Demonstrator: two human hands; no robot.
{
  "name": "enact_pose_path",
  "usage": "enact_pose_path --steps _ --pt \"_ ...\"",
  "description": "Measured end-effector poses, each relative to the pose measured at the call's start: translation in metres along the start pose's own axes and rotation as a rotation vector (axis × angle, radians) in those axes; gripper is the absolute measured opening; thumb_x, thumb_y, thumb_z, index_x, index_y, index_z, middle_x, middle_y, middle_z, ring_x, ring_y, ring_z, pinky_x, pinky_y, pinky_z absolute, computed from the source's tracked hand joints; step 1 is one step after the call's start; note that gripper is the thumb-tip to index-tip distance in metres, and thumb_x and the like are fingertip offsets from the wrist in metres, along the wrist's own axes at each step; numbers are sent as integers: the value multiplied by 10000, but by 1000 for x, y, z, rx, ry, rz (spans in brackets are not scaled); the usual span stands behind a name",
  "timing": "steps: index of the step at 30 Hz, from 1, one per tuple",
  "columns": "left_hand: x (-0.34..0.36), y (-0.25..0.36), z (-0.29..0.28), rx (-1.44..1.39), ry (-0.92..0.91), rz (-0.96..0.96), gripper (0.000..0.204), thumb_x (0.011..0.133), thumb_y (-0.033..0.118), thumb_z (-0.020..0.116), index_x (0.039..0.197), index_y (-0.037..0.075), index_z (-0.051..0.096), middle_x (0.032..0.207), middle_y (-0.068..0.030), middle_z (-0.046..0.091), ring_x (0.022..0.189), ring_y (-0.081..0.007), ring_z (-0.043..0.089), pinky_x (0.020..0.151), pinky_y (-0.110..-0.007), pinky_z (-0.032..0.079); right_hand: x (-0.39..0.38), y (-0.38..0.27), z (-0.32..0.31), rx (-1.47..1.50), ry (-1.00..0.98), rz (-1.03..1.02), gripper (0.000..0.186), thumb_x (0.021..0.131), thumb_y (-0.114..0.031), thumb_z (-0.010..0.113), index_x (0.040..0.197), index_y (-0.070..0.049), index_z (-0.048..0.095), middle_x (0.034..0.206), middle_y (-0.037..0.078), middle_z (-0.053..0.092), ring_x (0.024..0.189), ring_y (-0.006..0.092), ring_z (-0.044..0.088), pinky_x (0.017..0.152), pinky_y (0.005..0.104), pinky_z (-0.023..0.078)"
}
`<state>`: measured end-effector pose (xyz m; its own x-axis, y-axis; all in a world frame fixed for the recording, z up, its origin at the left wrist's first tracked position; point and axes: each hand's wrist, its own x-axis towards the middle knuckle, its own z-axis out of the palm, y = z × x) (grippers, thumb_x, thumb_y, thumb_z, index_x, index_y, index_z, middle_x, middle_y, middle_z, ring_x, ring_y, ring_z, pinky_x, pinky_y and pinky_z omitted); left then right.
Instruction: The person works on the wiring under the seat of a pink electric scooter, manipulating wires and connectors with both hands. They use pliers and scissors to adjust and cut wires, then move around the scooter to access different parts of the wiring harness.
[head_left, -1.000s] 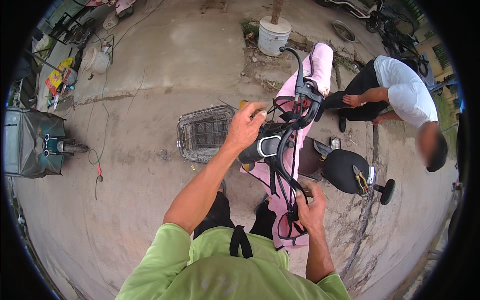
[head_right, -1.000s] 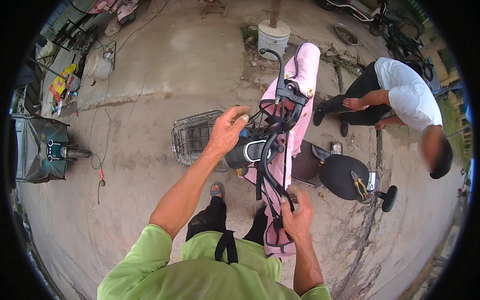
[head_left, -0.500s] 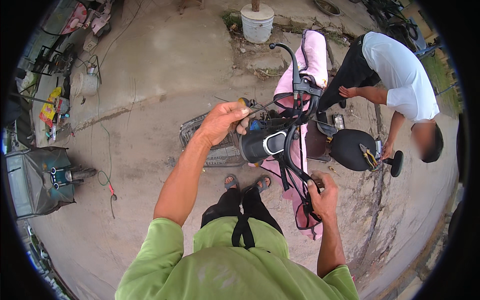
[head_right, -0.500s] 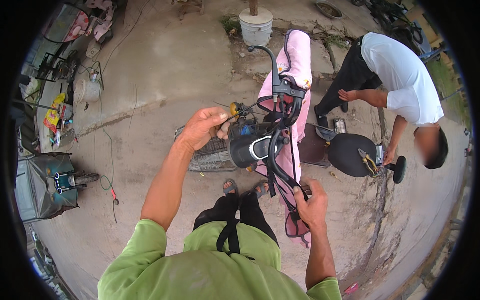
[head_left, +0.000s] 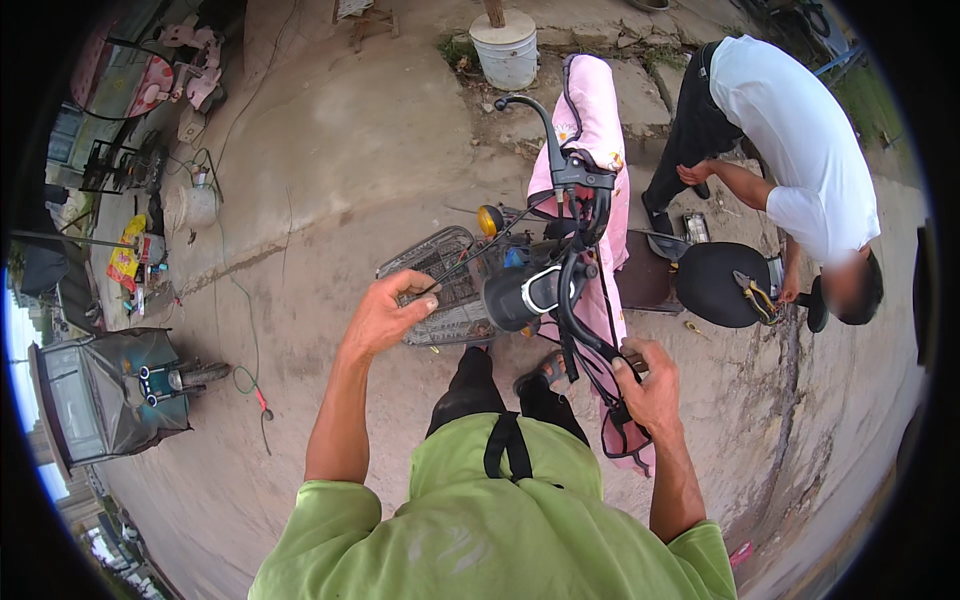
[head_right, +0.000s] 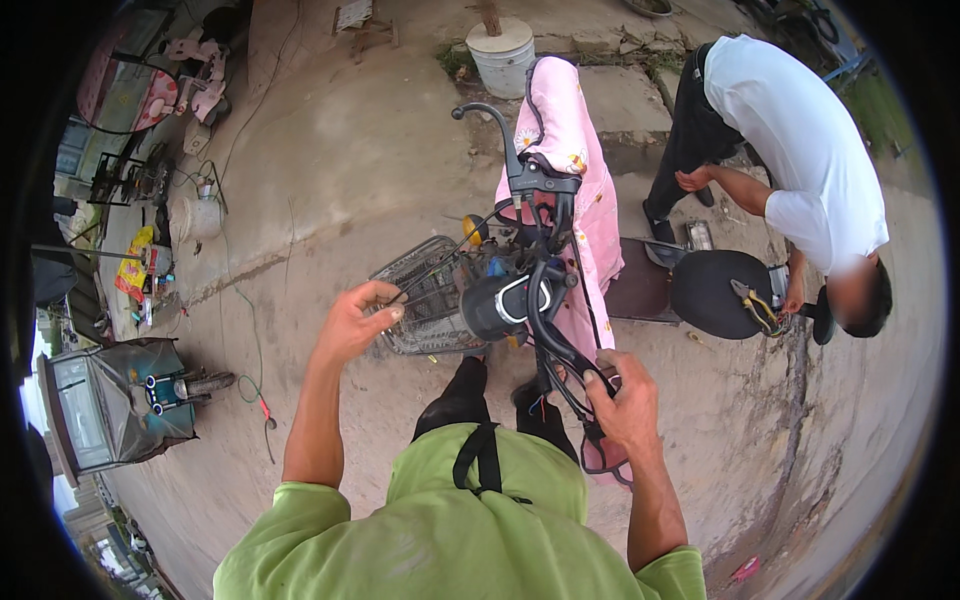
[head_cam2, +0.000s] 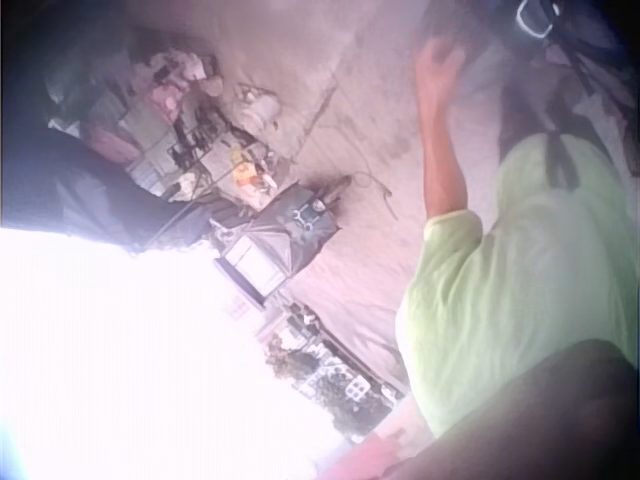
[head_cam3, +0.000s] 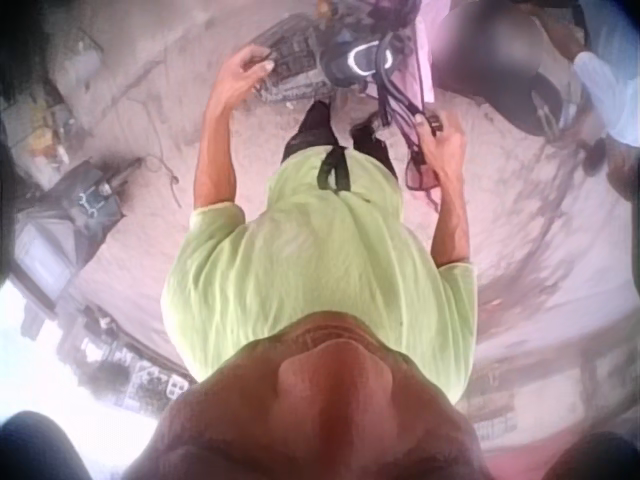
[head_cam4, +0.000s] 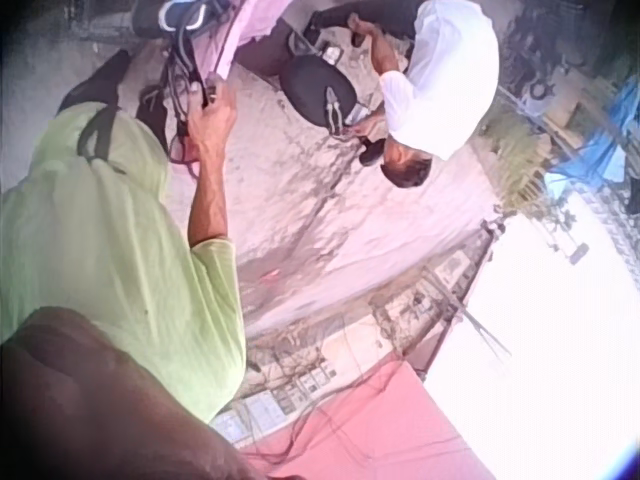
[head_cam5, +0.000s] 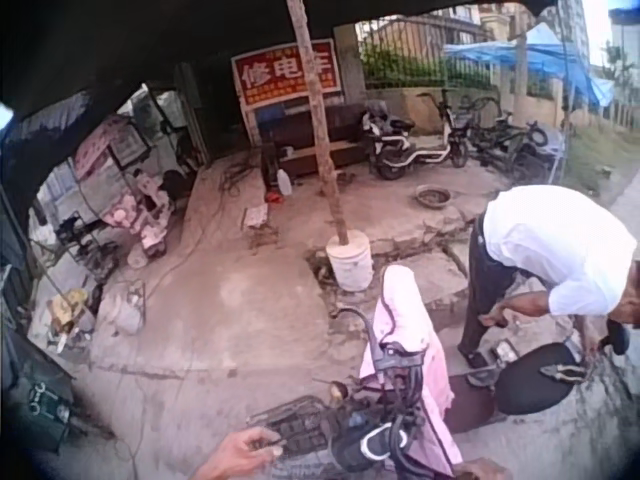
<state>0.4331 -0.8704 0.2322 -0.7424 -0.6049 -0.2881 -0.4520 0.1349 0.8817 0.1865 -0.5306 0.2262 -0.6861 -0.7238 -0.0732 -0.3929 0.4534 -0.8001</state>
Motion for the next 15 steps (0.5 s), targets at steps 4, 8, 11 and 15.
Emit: enact_pose_path --steps 4,8,11,15 --pt "13 -28 -6 -300 150 -80 173 967 96 686 1095 -20 692 990 -84 736 865 -142 678 802 -300 553 0 0 -2 -42 11 27 301 853 -127 736 1116 10 683 960 177 702 818 297 704 751 394 555" --pt "36 -9 -11 -651 129 55 148 1002 108 632 1111 7 638 911 -82 686 845 -193 685 774 -381 614 -3 -14 1 -120 113 27 294 840 -93 725 1115 4 687 1022 169 703 948 325 691 851 396 542" --pt "50 7 -14 -853 5 31 156 1007 119 635 1130 24 631 904 -84 675 835 -198 681 754 -386 613 3 -52 14 -104 248 -6 297 828 -74 723 1113 6 689 1027 165 702 967 326 692 856 406 541" --pt "65 24 -11 -958 -97 -19 123 1020 118 618 1112 38 624 882 -72 648 824 -198 665 723 -390 613 25 -96 64 327 123 128 300 894 -76 714 1162 52 678 1006 149 741 946 217 727 865 337 569"
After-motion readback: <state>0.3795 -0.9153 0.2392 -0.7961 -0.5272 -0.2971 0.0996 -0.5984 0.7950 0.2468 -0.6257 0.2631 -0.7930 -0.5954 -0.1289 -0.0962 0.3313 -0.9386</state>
